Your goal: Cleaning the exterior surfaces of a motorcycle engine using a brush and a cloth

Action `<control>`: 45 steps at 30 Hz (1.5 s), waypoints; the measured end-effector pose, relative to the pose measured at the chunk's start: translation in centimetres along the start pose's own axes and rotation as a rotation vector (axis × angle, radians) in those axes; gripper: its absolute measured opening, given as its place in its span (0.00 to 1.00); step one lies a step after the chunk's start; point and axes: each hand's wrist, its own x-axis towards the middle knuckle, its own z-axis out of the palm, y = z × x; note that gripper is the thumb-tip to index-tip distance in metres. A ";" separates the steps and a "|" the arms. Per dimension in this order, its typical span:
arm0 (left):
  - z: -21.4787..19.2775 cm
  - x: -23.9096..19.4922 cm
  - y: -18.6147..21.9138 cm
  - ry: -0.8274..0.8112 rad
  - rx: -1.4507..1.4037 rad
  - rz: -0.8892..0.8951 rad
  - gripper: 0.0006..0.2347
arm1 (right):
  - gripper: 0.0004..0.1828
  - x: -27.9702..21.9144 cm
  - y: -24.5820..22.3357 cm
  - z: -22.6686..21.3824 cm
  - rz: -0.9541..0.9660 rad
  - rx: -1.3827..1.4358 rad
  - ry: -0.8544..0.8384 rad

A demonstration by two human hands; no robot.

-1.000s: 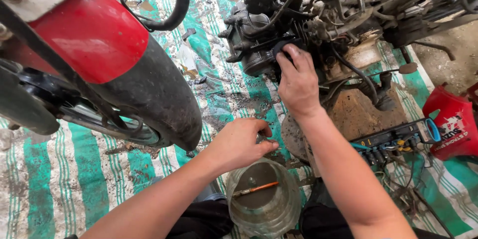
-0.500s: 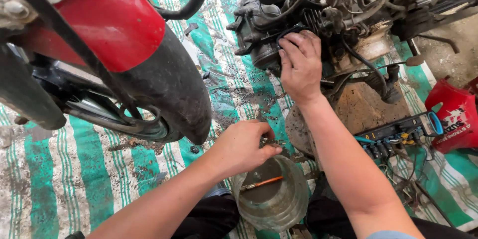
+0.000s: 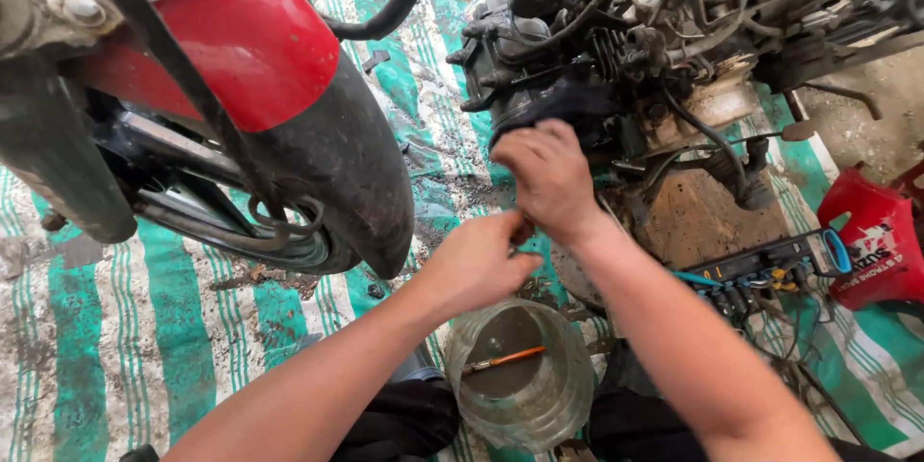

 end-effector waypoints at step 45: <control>4.5 4.0 -6.6 0.146 0.179 -0.109 0.20 | 0.16 -20.2 -13.4 -1.5 0.190 0.161 -1.630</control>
